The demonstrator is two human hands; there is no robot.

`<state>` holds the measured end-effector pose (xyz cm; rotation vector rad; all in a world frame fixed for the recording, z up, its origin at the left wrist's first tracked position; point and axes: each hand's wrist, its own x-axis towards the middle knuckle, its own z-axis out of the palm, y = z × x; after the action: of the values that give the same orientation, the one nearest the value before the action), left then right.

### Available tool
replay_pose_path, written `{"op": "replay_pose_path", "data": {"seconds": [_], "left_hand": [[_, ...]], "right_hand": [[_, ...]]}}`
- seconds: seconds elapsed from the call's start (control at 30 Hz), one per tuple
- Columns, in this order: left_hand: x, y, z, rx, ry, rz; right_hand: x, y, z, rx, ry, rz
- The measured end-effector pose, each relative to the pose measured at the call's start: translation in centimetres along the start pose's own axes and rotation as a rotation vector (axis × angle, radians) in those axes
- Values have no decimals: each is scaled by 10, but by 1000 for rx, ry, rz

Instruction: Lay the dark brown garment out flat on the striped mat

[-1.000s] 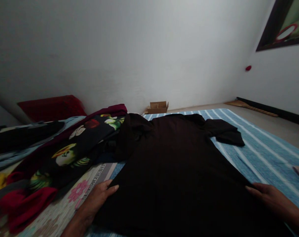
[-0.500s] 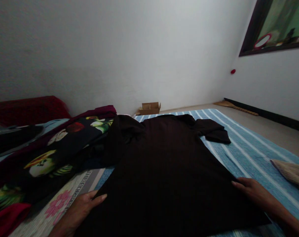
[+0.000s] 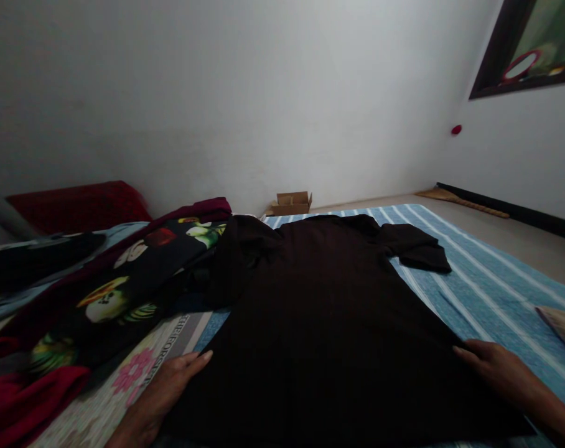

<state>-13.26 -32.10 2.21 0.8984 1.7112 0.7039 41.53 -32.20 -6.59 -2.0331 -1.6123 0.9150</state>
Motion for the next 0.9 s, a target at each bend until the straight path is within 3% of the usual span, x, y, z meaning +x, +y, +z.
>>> {"op": "replay_pose_path", "data": {"seconds": [0.37, 0.47, 0.63, 0.8, 0.9], "left_hand": [[2, -5, -3, 64, -24, 46], [5, -4, -4, 281, 83, 110], [2, -3, 4, 549, 402, 218], [-2, -12, 17, 809, 465, 397], [3, -17, 21, 892, 480, 422]], "right_hand": [[3, 5, 2, -23, -7, 4], [3, 5, 1, -21, -25, 11], [3, 5, 1, -10, 9, 24], [0, 0, 2, 1, 34, 17], [-3, -9, 2, 38, 4, 21]]}}
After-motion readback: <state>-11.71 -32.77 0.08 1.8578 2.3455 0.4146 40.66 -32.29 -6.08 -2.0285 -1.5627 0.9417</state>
